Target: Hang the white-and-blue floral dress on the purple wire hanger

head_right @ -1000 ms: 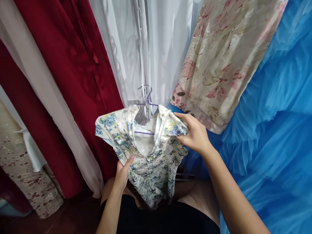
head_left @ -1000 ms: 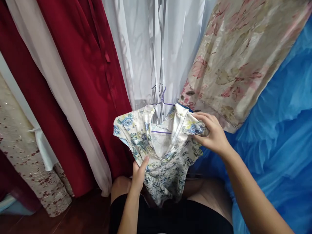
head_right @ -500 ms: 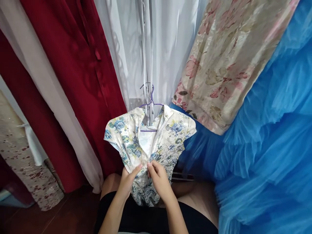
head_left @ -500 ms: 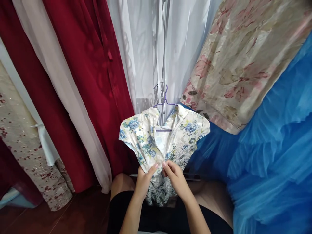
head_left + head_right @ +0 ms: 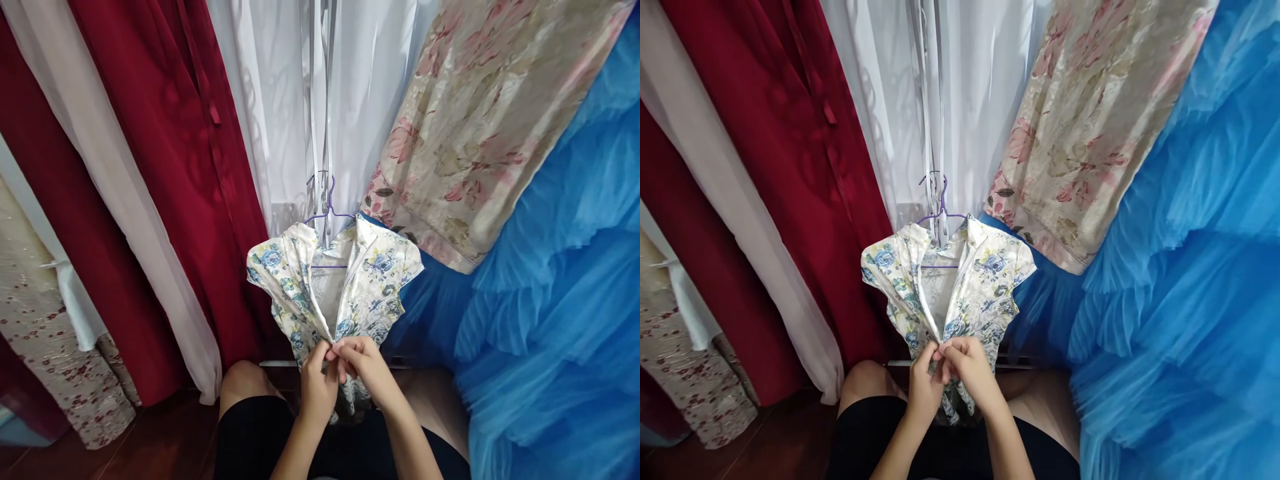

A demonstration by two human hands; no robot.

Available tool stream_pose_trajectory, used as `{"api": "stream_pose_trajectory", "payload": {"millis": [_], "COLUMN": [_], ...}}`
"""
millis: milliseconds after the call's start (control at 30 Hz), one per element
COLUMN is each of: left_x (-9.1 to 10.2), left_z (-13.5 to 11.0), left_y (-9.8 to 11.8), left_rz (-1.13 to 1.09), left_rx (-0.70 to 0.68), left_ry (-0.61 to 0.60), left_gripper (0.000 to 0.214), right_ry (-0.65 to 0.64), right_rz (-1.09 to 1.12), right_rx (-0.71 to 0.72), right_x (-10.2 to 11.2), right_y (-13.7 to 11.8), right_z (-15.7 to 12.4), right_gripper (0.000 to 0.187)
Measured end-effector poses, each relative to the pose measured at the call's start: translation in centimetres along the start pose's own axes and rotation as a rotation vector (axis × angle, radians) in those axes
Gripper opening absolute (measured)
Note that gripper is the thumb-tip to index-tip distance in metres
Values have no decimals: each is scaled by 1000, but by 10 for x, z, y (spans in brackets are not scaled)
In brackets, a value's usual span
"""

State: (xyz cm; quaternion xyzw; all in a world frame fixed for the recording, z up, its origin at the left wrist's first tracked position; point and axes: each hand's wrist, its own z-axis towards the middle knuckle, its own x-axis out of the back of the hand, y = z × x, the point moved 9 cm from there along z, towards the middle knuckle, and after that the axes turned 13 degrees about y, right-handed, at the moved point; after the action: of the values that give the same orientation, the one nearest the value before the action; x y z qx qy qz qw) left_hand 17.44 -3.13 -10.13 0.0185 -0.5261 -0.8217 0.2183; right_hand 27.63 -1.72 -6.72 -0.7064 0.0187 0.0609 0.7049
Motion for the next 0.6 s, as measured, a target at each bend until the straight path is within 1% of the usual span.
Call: {"api": "stream_pose_trajectory", "payload": {"millis": [33,100,200,267,333,367,400,433,467,567,600], "left_x": [-2,-8,-19,-23,-22,-20,-16,-9,0,42,49], "left_z": [1,1,-2,-3,3,10,20,36,56,120,136], "left_y": [7,24,42,45,44,44,48,57,71,130,149], "left_rz": [25,135,408,573,680,693,673,622,544,268,207], "left_rx": [-24,-79,-183,-246,-275,-281,-290,-306,-334,-477,-537], "left_ry": [-44,-153,-339,-460,-569,-614,-624,-587,-497,-72,-1], "left_gripper": [13,16,19,24,26,23,19,16,16,32,37], "right_ry": [25,104,112,100,98,98,100,102,105,97,89], "right_rz": [20,72,108,139,128,105,77,51,40,15,-3], "right_rx": [7,66,155,187,216,230,246,260,276,335,358], "right_x": [5,17,19,14,8,4,2,0,-1,-1,-1], "right_y": [-12,-49,-118,-157,-181,-186,-188,-187,-185,-179,-179], "right_z": [7,28,70,94,107,108,107,103,99,86,83], "right_gripper": [29,29,26,23,23,23,23,23,23,26,27]}}
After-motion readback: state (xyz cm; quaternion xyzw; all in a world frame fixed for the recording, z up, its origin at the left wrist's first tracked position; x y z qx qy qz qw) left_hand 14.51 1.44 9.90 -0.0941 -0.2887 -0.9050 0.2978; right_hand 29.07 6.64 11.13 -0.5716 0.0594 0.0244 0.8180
